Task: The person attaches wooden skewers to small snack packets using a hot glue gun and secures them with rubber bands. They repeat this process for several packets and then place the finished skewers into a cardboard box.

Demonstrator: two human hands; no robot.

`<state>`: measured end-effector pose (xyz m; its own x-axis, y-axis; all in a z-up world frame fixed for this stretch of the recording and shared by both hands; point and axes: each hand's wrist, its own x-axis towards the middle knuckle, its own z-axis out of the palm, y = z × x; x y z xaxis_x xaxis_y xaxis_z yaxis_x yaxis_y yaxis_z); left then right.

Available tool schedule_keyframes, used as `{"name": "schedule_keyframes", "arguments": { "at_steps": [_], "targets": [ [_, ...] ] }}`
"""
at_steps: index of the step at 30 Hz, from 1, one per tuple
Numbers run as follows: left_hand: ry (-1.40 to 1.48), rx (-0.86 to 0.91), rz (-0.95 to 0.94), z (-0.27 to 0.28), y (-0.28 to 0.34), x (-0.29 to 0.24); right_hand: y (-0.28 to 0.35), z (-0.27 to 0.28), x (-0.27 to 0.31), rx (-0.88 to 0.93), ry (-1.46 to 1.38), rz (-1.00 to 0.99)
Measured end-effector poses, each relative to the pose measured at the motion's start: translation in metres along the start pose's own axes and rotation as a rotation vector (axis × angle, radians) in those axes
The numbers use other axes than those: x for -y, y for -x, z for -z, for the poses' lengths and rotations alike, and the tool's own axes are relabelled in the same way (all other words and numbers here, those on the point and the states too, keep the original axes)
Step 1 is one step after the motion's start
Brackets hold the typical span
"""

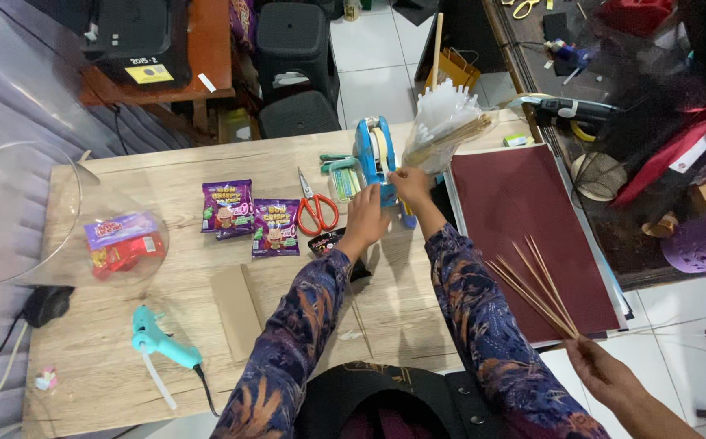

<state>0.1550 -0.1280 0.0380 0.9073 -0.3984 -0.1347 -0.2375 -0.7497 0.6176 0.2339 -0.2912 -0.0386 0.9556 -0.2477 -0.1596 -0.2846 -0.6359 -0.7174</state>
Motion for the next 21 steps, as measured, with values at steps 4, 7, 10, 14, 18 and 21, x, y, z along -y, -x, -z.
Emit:
{"name": "schedule_keyframes", "arguments": {
  "at_steps": [4,7,10,14,18,21],
  "targets": [
    [-0.021,-0.025,0.0,0.008,0.005,-0.011,-0.013,-0.013,-0.002,-0.023,0.016,-0.21],
    [-0.042,-0.033,0.0,0.002,0.003,-0.004,-0.008,-0.011,0.011,-0.014,-0.201,-0.348],
    [-0.021,-0.034,-0.006,0.0,0.001,-0.001,0.003,-0.002,0.019,-0.007,-0.467,-0.443],
    [-0.036,-0.047,-0.031,0.008,0.005,-0.006,-0.014,-0.038,-0.034,-0.088,-0.583,-0.338],
    [-0.025,-0.044,-0.038,0.012,0.008,-0.009,0.016,-0.027,-0.021,-0.134,-0.605,-0.267],
    [-0.002,-0.056,-0.057,0.017,0.012,-0.012,0.027,-0.026,-0.036,-0.123,-0.431,-0.099]
  ]
}}
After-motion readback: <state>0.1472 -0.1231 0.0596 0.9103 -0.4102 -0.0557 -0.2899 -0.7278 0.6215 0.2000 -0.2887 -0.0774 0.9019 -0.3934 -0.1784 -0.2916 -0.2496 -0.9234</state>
